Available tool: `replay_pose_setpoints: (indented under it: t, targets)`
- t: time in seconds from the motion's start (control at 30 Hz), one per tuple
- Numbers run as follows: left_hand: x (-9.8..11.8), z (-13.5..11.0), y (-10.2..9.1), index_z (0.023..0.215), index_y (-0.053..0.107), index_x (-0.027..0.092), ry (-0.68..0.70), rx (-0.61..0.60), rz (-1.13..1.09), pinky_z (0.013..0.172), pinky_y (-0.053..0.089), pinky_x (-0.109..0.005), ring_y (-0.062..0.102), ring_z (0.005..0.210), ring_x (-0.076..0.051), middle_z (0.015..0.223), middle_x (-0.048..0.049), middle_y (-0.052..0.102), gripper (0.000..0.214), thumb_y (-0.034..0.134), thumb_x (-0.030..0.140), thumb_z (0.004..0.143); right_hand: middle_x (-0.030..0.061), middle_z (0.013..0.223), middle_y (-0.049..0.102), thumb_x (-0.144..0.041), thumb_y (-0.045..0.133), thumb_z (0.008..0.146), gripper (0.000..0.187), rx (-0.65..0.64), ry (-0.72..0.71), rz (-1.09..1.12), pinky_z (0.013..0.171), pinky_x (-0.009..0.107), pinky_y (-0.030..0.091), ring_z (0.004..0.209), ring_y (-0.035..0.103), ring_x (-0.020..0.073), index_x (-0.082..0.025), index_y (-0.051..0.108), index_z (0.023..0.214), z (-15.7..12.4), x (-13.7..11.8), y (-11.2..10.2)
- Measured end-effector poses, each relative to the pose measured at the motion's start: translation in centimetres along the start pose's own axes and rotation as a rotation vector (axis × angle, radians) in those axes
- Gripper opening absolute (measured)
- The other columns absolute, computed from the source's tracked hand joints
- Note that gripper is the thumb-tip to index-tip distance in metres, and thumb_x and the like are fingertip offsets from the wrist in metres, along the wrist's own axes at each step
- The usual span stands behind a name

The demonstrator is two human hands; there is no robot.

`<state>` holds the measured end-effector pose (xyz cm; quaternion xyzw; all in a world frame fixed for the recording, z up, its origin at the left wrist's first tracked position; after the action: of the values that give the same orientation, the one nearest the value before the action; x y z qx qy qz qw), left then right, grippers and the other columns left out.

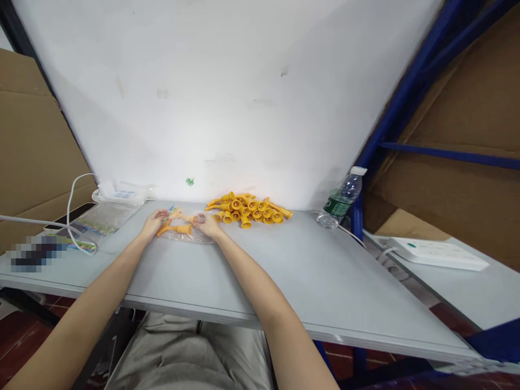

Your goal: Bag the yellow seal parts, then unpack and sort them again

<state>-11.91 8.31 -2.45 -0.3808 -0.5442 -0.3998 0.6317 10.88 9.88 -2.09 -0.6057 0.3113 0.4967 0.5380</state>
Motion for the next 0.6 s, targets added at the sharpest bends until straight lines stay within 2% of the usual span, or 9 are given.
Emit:
replay_pose_setpoints:
  t: [0.1, 0.17, 0.23, 0.37, 0.5, 0.6]
  targets:
    - [-0.1, 0.0, 1.0, 0.078, 0.065, 0.019, 0.057, -0.107, 0.024, 0.103, 0.045, -0.041, 0.064, 0.108, -0.025, 0.097, -0.0093, 0.073, 0.015, 0.057, 0.022, 0.066, 0.0059, 0.092, 0.07, -0.023, 0.072, 0.074, 0.029, 0.093, -0.002, -0.131, 0.076, 0.029, 0.052, 0.084, 0.065, 0.0191, -0.017, 0.064, 0.101, -0.5, 0.1, -1.0]
    - [-0.3, -0.1, 1.4, 0.077, 0.067, 0.019, 0.059, -0.152, 0.004, 0.105, 0.043, -0.042, 0.064, 0.107, -0.026, 0.095, -0.0092, 0.074, 0.015, 0.059, 0.026, 0.067, 0.0046, 0.084, 0.07, -0.026, 0.072, 0.073, 0.017, 0.08, -0.046, -0.17, 0.075, 0.029, 0.051, 0.081, 0.064, 0.019, -0.017, 0.066, 0.086, -0.6, -0.1, -1.1]
    - [-0.4, -0.1, 1.5, 0.075, 0.069, 0.019, 0.041, -0.173, -0.017, 0.106, 0.041, -0.042, 0.064, 0.107, -0.026, 0.094, -0.0083, 0.074, 0.014, 0.061, 0.026, 0.066, 0.0035, 0.079, 0.07, -0.029, 0.072, 0.072, 0.013, -0.041, -0.1, -0.129, 0.076, 0.03, 0.05, 0.078, 0.063, 0.0184, -0.017, 0.068, 0.077, -0.6, -0.2, -0.5]
    - [-0.4, -0.1, 1.3, 0.073, 0.07, 0.019, -0.018, -0.185, -0.076, 0.107, 0.04, -0.042, 0.063, 0.108, -0.026, 0.091, -0.0063, 0.075, 0.014, 0.066, 0.026, 0.062, 0.0031, 0.083, 0.073, -0.032, 0.074, 0.069, 0.017, -0.307, -0.172, 0.031, 0.083, 0.033, 0.05, 0.08, 0.066, 0.0187, -0.018, 0.073, 0.078, -1.0, -0.7, 1.1]
    - [-0.3, -0.1, 0.7, 0.076, 0.07, 0.018, -0.073, -0.156, -0.097, 0.104, 0.043, -0.043, 0.065, 0.103, -0.027, 0.087, -0.0061, 0.074, 0.02, 0.072, 0.024, 0.057, 0.0036, 0.088, 0.075, -0.034, 0.077, 0.065, 0.02, -0.407, -0.146, 0.065, 0.091, 0.034, 0.048, 0.09, 0.067, 0.0206, -0.019, 0.077, 0.078, -1.3, -1.2, 1.6]
    - [-0.3, -0.1, 0.6, 0.079, 0.07, 0.018, -0.093, -0.154, -0.076, 0.101, 0.046, -0.042, 0.066, 0.101, -0.026, 0.089, -0.0068, 0.075, 0.021, 0.071, 0.023, 0.059, 0.0032, 0.091, 0.076, -0.033, 0.078, 0.065, 0.02, -0.437, -0.111, 0.049, 0.095, 0.033, 0.047, 0.096, 0.068, 0.0208, -0.02, 0.078, 0.08, -1.4, -1.5, 1.6]
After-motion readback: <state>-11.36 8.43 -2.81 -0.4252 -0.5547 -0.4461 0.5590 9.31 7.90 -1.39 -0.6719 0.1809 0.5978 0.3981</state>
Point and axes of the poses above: each hand's wrist, its own z-axis towards the middle knuckle, its own y-axis out of the palm, x = y × z, the point moved 6 cm from there along z, towards the middle knuckle
